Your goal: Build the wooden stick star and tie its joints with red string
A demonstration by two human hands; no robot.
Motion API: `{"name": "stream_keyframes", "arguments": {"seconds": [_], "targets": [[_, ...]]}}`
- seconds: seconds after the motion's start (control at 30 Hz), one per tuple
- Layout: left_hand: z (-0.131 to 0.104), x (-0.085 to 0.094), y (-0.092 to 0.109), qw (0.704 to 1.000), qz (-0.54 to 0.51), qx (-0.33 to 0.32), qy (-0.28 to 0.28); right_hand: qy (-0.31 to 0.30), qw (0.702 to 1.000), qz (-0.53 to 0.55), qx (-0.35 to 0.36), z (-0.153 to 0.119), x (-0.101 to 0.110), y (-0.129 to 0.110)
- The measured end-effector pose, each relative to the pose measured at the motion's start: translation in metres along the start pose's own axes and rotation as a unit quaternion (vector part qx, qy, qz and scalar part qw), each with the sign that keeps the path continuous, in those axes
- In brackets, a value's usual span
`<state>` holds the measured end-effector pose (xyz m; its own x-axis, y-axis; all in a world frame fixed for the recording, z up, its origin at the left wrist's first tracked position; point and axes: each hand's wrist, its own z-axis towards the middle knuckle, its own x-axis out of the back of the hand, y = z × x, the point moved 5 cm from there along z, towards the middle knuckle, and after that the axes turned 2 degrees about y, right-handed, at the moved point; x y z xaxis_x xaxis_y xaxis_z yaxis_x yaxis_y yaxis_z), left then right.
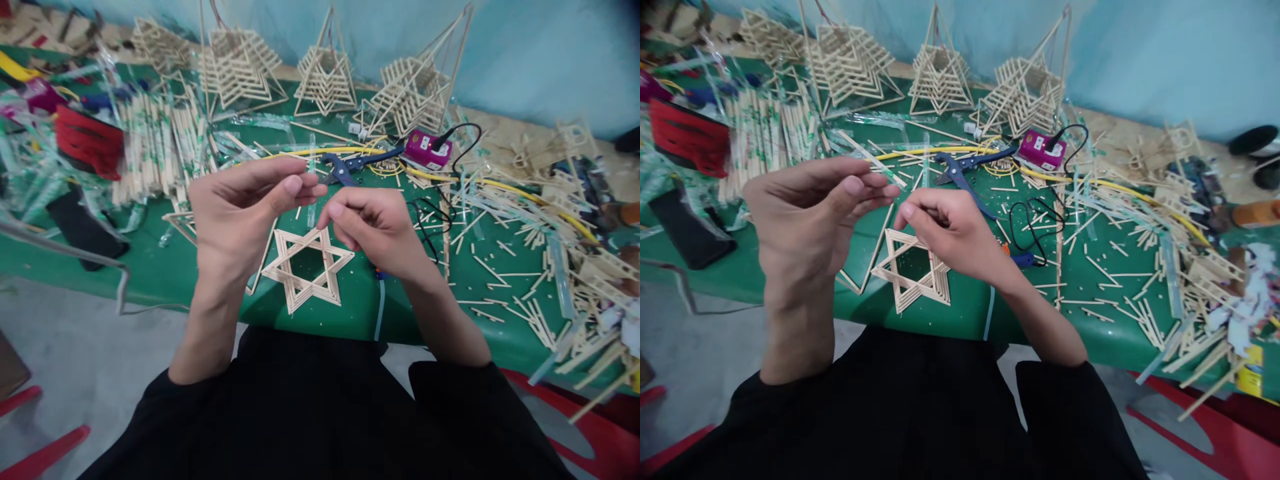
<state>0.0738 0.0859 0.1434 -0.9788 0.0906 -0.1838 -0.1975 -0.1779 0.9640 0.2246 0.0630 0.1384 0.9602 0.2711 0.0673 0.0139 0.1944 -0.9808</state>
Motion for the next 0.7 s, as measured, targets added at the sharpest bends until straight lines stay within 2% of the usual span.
{"name": "stream_keyframes", "arguments": {"seconds": [0.13, 0.3, 0.37, 0.47, 0.53, 0.7], "targets": [[0.004, -0.003, -0.005, 0.998, -0.038, 0.056, 0.012, -0.006, 1.0, -0.011, 0.022, -0.002, -0.002, 0.005], [0.002, -0.001, -0.01, 0.994, -0.043, 0.093, -0.044, 0.054, 0.996, -0.07, 0.034, 0.005, 0.006, 0.012], [-0.003, -0.001, -0.011, 0.987, -0.066, 0.119, -0.08, 0.031, 0.994, -0.089, 0.051, 0.01, 0.003, 0.014], [-0.015, 0.002, -0.01, 0.978, -0.079, 0.149, -0.126, -0.069, 0.988, -0.106, 0.093, 0.018, -0.01, 0.018], [-0.024, 0.005, -0.008, 0.972, -0.069, 0.165, -0.151, -0.102, 0.979, -0.119, 0.131, 0.021, -0.017, 0.02], [-0.039, 0.018, -0.007, 0.968, -0.017, 0.18, -0.172, -0.077, 0.97, -0.162, 0.164, 0.026, -0.02, 0.026]]}}
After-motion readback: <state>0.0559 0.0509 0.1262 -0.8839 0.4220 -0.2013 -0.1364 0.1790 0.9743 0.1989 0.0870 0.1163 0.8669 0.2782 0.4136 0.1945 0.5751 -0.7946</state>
